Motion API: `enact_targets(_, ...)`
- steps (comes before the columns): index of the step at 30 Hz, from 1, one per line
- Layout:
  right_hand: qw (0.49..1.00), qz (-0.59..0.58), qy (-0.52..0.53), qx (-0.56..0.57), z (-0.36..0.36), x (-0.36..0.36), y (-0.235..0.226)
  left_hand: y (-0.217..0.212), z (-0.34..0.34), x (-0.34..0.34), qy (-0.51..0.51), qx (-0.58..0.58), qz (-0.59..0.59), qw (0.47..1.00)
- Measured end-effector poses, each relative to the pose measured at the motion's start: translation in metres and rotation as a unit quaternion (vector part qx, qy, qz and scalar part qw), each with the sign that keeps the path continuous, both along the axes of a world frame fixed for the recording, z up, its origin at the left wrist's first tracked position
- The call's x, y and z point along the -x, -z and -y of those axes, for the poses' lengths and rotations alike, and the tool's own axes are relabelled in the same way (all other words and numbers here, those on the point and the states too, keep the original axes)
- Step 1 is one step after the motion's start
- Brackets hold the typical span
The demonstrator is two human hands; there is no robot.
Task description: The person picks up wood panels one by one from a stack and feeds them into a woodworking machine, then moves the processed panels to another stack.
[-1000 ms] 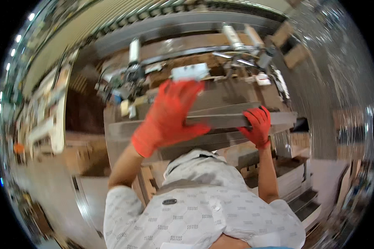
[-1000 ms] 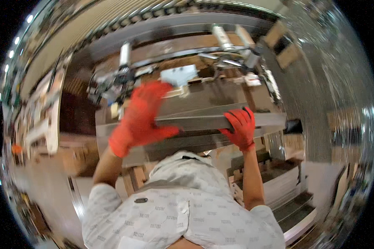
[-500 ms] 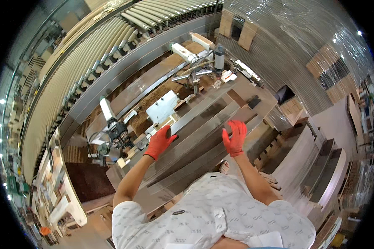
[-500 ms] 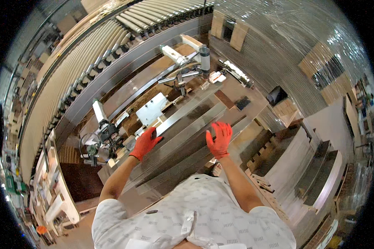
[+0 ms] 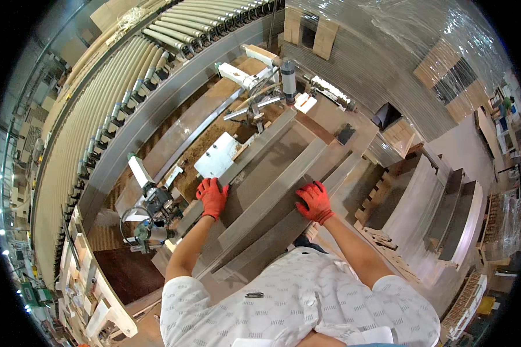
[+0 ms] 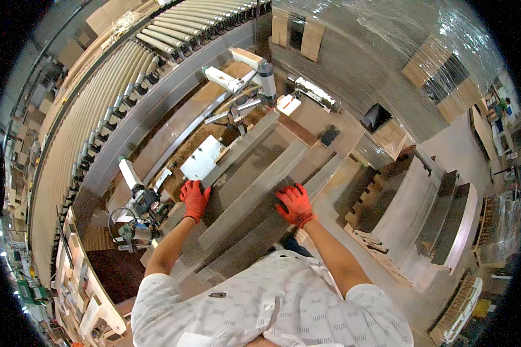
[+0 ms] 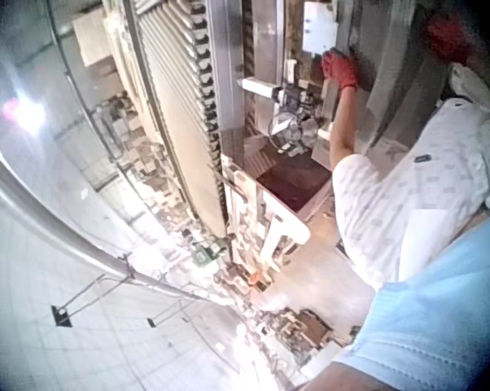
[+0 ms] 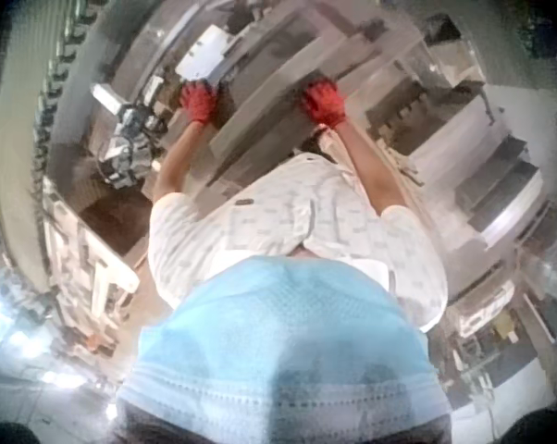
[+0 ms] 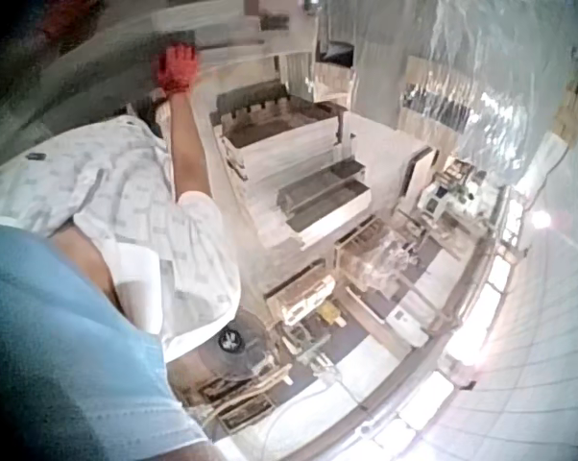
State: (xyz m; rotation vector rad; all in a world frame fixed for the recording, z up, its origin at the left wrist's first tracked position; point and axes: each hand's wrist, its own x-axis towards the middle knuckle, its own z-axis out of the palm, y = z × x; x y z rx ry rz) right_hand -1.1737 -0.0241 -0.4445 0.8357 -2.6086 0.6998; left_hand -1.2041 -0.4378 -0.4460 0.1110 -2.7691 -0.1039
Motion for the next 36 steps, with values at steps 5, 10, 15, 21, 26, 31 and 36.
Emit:
enact_targets(5, 0.998, 0.035, -0.035, 0.026, 0.005, 0.002, 0.014, 0.035, 0.021, 0.010, 0.000, -0.023, -0.027, 0.999)
enact_targets(10, 0.998, 0.028, -0.021, 0.049, 0.000, -0.001, 0.020, 0.044, 0.018, 0.031, -0.018, 0.000, 0.071, 0.997)
enact_targets(15, 0.998, 0.020, -0.033, 0.049, -0.008, -0.001, 0.020, 0.059, 0.022, 0.034, 0.023, -0.022, 0.133, 0.991)
enact_targets(21, 0.997, 0.008, -0.058, 0.058, -0.012, 0.002, 0.031, 0.110, 0.033, 0.057, 0.094, 0.119, 0.100, 0.983)
enact_targets(26, 0.993, 0.014, -0.075, 0.086, -0.012, -0.002, 0.028, 0.096, 0.029, 0.053, 0.079, 0.181, 0.177, 0.964)
enact_targets(31, 0.991, -0.046, -0.116, 0.056, -0.021, 0.000, 0.021, 0.090, 0.026, 0.056, 0.080, 0.084, 0.115, 0.986)
enact_targets(36, 0.973, -0.071, -0.213, 0.051, -0.020, 0.005, 0.013, 0.111, 0.053, 0.046, 0.081, 0.138, 0.099, 0.982)
